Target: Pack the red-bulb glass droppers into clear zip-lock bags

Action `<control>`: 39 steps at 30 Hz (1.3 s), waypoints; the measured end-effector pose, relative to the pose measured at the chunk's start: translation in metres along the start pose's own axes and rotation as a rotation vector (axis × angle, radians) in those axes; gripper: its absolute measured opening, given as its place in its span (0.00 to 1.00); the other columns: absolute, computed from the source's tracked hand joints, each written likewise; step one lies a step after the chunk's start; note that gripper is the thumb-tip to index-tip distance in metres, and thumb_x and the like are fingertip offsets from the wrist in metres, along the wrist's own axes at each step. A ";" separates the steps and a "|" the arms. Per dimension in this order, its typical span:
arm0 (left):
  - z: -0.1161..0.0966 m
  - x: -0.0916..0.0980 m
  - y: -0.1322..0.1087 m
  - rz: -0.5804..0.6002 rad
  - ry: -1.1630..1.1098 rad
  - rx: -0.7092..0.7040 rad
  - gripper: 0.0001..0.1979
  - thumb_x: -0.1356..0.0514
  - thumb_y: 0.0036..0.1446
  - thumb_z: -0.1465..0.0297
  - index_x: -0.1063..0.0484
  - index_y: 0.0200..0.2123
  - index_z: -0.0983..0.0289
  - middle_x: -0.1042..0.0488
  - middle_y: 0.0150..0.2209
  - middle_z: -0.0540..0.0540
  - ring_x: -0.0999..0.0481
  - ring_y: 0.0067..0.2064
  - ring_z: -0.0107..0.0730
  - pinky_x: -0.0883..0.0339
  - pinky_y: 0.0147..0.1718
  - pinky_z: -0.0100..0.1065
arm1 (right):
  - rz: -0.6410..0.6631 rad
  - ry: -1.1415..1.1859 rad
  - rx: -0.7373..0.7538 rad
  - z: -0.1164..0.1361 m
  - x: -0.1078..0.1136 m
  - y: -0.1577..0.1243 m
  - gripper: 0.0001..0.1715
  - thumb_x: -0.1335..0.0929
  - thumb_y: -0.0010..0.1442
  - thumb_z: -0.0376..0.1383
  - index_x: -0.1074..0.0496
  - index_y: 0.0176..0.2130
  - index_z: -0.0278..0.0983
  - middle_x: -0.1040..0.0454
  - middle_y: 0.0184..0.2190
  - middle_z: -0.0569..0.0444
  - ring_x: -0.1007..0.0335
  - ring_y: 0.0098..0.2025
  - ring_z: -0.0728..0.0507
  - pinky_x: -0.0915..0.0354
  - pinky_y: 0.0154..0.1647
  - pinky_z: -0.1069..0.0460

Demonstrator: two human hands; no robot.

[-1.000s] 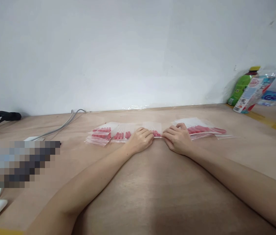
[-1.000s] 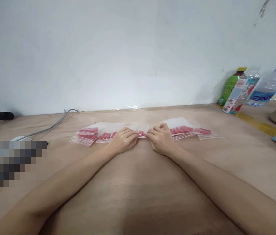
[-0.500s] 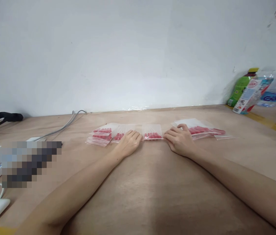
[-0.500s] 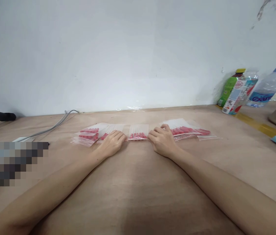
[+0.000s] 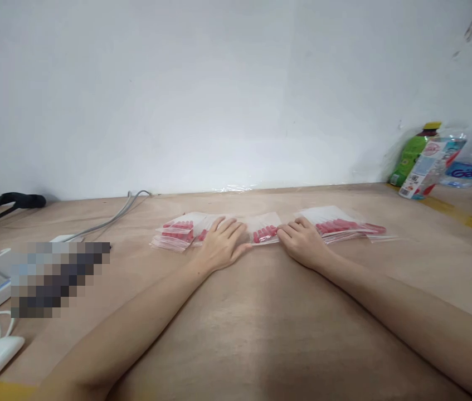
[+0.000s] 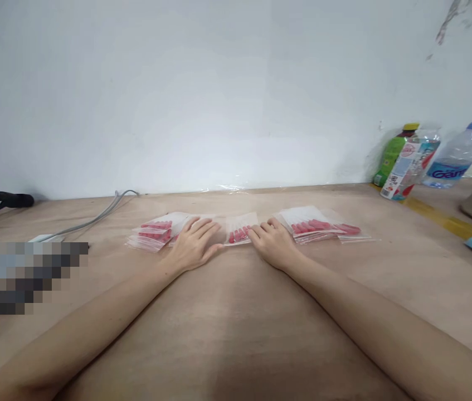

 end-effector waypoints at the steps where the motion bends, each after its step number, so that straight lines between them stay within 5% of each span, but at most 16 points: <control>1: 0.001 0.001 -0.003 0.009 0.012 0.071 0.20 0.50 0.59 0.59 0.35 0.47 0.68 0.31 0.48 0.62 0.37 0.54 0.45 0.51 0.55 0.48 | -0.030 -0.029 0.036 -0.004 0.002 0.000 0.13 0.41 0.56 0.25 0.32 0.27 0.34 0.26 0.31 0.51 0.38 0.29 0.47 0.48 0.38 0.49; 7: 0.009 0.000 -0.017 0.138 0.117 0.341 0.19 0.50 0.58 0.59 0.30 0.39 0.69 0.29 0.45 0.66 0.41 0.57 0.51 0.61 0.56 0.55 | -0.061 -0.020 -0.044 -0.046 0.018 -0.023 0.13 0.43 0.57 0.25 0.33 0.31 0.35 0.26 0.36 0.48 0.34 0.33 0.46 0.45 0.47 0.49; 12: 0.010 0.000 -0.016 0.190 0.092 0.365 0.19 0.52 0.60 0.58 0.30 0.34 0.67 0.26 0.37 0.62 0.37 0.53 0.48 0.63 0.56 0.56 | -0.020 0.078 -0.318 -0.072 0.030 -0.073 0.05 0.39 0.50 0.28 0.35 0.29 0.35 0.27 0.28 0.48 0.32 0.33 0.43 0.39 0.40 0.50; 15: 0.005 0.004 -0.010 0.189 -0.009 0.346 0.18 0.52 0.60 0.59 0.31 0.33 0.66 0.26 0.37 0.61 0.35 0.51 0.47 0.61 0.56 0.54 | 0.052 0.048 -0.356 -0.071 0.044 -0.086 0.05 0.38 0.51 0.34 0.34 0.31 0.35 0.26 0.27 0.47 0.32 0.31 0.42 0.43 0.43 0.45; 18: -0.006 0.006 0.001 0.189 -0.211 0.367 0.16 0.51 0.59 0.59 0.32 0.34 0.65 0.27 0.37 0.59 0.33 0.47 0.45 0.53 0.53 0.52 | 0.044 0.018 -0.332 -0.057 0.056 -0.075 0.18 0.36 0.52 0.45 0.33 0.37 0.35 0.26 0.36 0.43 0.32 0.39 0.38 0.51 0.48 0.40; 21: -0.022 -0.001 0.014 0.193 -0.311 0.367 0.15 0.50 0.58 0.59 0.32 0.37 0.64 0.29 0.39 0.58 0.31 0.45 0.42 0.41 0.48 0.45 | -0.043 0.051 -0.245 -0.033 0.054 -0.047 0.18 0.36 0.53 0.46 0.32 0.37 0.35 0.27 0.39 0.45 0.34 0.41 0.38 0.52 0.48 0.41; 25: -0.035 -0.012 0.021 0.134 -0.368 0.385 0.20 0.49 0.58 0.61 0.39 0.50 0.67 0.37 0.52 0.64 0.40 0.55 0.46 0.45 0.52 0.46 | 0.138 0.249 -0.050 0.000 0.032 -0.005 0.15 0.38 0.57 0.42 0.31 0.37 0.34 0.28 0.37 0.47 0.35 0.40 0.42 0.48 0.41 0.47; 28: -0.032 -0.010 0.015 0.086 -0.404 0.406 0.21 0.49 0.56 0.69 0.42 0.53 0.68 0.42 0.55 0.64 0.44 0.58 0.44 0.48 0.55 0.45 | 0.285 0.373 -0.085 0.013 0.016 0.016 0.17 0.39 0.57 0.43 0.31 0.40 0.33 0.29 0.36 0.46 0.34 0.37 0.43 0.45 0.38 0.48; 33: -0.019 -0.002 0.002 0.104 -0.505 0.331 0.21 0.43 0.46 0.74 0.36 0.47 0.65 0.31 0.44 0.58 0.32 0.47 0.38 0.36 0.47 0.37 | 0.303 0.549 -0.097 0.013 -0.003 0.017 0.12 0.42 0.59 0.35 0.31 0.36 0.34 0.31 0.34 0.47 0.34 0.34 0.45 0.41 0.36 0.50; 39: -0.006 -0.014 0.007 0.099 -0.593 0.241 0.13 0.44 0.52 0.73 0.30 0.43 0.64 0.28 0.41 0.55 0.29 0.43 0.33 0.35 0.45 0.34 | 0.139 0.761 -0.257 0.005 -0.015 0.002 0.11 0.43 0.60 0.32 0.33 0.35 0.36 0.31 0.36 0.47 0.33 0.36 0.45 0.37 0.37 0.50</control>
Point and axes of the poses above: each hand's wrist, its own y-axis towards the middle knuckle, its own x-axis out of the back of the hand, z = x × y, the point moved 1 cm from there along y, towards the middle knuckle
